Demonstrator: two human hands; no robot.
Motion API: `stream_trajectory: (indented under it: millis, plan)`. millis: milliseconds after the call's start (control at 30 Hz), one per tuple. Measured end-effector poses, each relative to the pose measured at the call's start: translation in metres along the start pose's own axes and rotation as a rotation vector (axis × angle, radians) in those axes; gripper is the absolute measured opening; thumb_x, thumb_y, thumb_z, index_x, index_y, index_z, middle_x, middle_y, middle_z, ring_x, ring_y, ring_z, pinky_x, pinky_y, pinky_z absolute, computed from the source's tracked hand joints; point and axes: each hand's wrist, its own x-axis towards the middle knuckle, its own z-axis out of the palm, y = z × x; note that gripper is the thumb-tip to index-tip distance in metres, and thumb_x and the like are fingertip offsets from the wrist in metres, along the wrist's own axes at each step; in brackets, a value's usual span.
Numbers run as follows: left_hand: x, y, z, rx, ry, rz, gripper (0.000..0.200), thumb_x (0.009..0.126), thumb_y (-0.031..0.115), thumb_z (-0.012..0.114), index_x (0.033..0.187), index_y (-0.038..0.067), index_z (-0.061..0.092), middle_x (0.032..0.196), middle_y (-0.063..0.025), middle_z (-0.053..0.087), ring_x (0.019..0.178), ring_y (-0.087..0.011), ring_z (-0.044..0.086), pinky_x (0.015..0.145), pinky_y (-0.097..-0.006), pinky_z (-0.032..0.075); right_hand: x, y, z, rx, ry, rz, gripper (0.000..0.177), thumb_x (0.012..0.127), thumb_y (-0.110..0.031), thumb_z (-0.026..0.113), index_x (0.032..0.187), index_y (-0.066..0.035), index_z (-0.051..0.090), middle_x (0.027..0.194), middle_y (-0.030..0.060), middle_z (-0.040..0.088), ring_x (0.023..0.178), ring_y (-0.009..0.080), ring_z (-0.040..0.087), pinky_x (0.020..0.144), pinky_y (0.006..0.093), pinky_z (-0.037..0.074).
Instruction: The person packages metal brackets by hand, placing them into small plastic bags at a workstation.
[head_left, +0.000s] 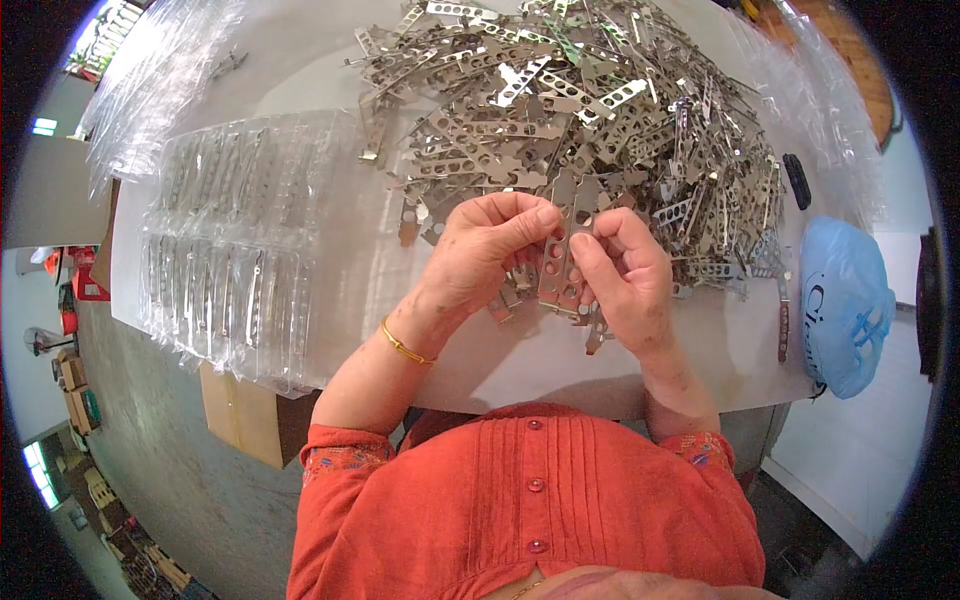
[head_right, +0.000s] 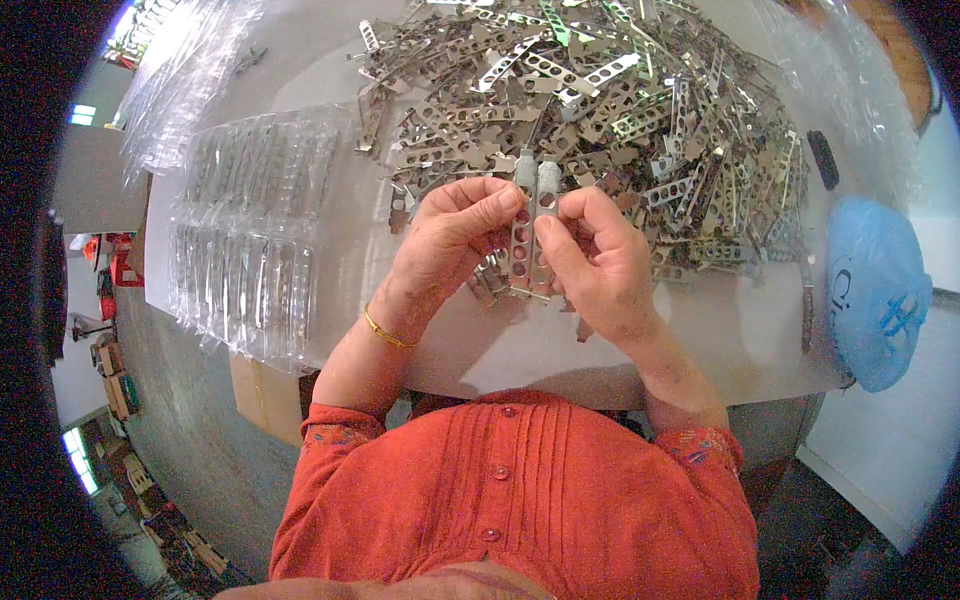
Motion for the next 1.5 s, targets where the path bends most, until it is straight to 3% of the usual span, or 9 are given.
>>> stream_trajectory:
  millis: [233, 500, 700, 833, 900, 1033, 1133, 1300, 1500]
  plan:
    - [-0.001, 0.003, 0.000, 0.055, -0.011, -0.010, 0.018, 0.097, 0.019, 0.066, 0.102, 0.002, 0.068, 0.091, -0.0028, 0.070, 0.077, -0.0115, 0.065, 0.068, -0.0272, 0.054, 0.001, 0.001, 0.000, -0.004, -0.003, -0.010, 0.008, 0.098, -0.012, 0.061, 0.095, -0.006, 0.056, 0.069, -0.0030, 0.060, 0.055, 0.0020, 0.053, 0.047, 0.0204, 0.041]
    - [0.000, 0.003, 0.004, -0.069, -0.078, 0.141, 0.011, 0.100, 0.014, 0.060, 0.099, 0.004, 0.055, 0.106, -0.0143, 0.070, 0.090, -0.0181, 0.069, 0.080, -0.0321, 0.058, 0.001, 0.004, -0.001, 0.045, 0.028, -0.062, 0.008, 0.099, -0.012, 0.061, 0.096, -0.006, 0.056, 0.076, -0.0024, 0.063, 0.059, 0.0007, 0.053, 0.048, 0.0184, 0.041]
    - [0.003, 0.001, -0.003, -0.070, -0.119, 0.140, 0.007, 0.097, 0.008, 0.063, 0.100, 0.007, 0.057, 0.107, -0.0151, 0.070, 0.091, -0.0219, 0.070, 0.084, -0.0354, 0.058, 0.003, 0.007, -0.006, 0.070, 0.020, -0.020, 0.010, 0.100, -0.014, 0.060, 0.097, -0.006, 0.057, 0.077, -0.0011, 0.064, 0.058, 0.0013, 0.053, 0.048, 0.0178, 0.043]
    - [0.002, 0.002, -0.003, -0.005, -0.088, 0.216, 0.012, 0.093, 0.003, 0.066, 0.100, 0.007, 0.056, 0.108, -0.0140, 0.069, 0.093, -0.0218, 0.071, 0.082, -0.0331, 0.059, 0.005, 0.009, -0.006, 0.090, 0.024, -0.024, 0.013, 0.100, -0.018, 0.062, 0.099, -0.006, 0.059, 0.078, 0.0001, 0.065, 0.059, 0.0023, 0.054, 0.050, 0.0181, 0.044]
    - [-0.003, 0.009, 0.002, 0.167, 0.040, 0.173, 0.015, 0.093, 0.001, 0.066, 0.101, 0.008, 0.055, 0.108, -0.0124, 0.069, 0.097, -0.0214, 0.071, 0.079, -0.0310, 0.059, 0.006, 0.010, -0.004, 0.099, 0.022, -0.033, 0.014, 0.100, -0.019, 0.063, 0.100, -0.006, 0.059, 0.079, 0.0004, 0.065, 0.059, 0.0027, 0.054, 0.050, 0.0182, 0.044]
    - [0.000, 0.002, 0.004, 0.075, -0.008, 0.280, 0.016, 0.095, 0.002, 0.064, 0.104, 0.008, 0.052, 0.109, -0.0120, 0.068, 0.104, -0.0217, 0.069, 0.078, -0.0291, 0.058, 0.004, 0.008, -0.002, 0.126, -0.009, 0.002, 0.015, 0.100, -0.020, 0.062, 0.101, -0.006, 0.059, 0.079, 0.0007, 0.065, 0.059, 0.0037, 0.055, 0.051, 0.0187, 0.045]
    - [0.001, -0.001, 0.006, 0.043, -0.011, 0.326, 0.018, 0.097, 0.003, 0.062, 0.110, 0.007, 0.050, 0.110, -0.0106, 0.068, 0.103, -0.0174, 0.068, 0.078, -0.0261, 0.056, 0.002, 0.009, 0.002, 0.125, -0.053, 0.019, 0.015, 0.101, -0.021, 0.061, 0.099, -0.006, 0.059, 0.078, 0.0003, 0.064, 0.059, 0.0040, 0.056, 0.051, 0.0194, 0.045]
    - [-0.005, -0.003, 0.011, 0.224, -0.020, 0.217, 0.028, 0.101, 0.008, 0.056, 0.128, 0.005, 0.050, 0.111, -0.0041, 0.066, 0.095, -0.0065, 0.061, 0.082, -0.0229, 0.052, 0.003, 0.016, 0.005, 0.102, -0.067, 0.002, 0.016, 0.102, -0.021, 0.060, 0.096, -0.006, 0.058, 0.076, -0.0010, 0.062, 0.060, 0.0034, 0.055, 0.051, 0.0204, 0.045]
    - [0.000, -0.015, 0.009, 0.176, -0.044, 0.297, 0.027, 0.103, 0.011, 0.056, 0.128, 0.003, 0.055, 0.114, -0.0049, 0.067, 0.098, -0.0073, 0.061, 0.083, -0.0241, 0.052, 0.001, 0.012, 0.006, 0.010, -0.014, -0.017, 0.017, 0.102, -0.019, 0.059, 0.093, -0.005, 0.058, 0.072, -0.0018, 0.059, 0.062, 0.0035, 0.053, 0.053, 0.0220, 0.045]
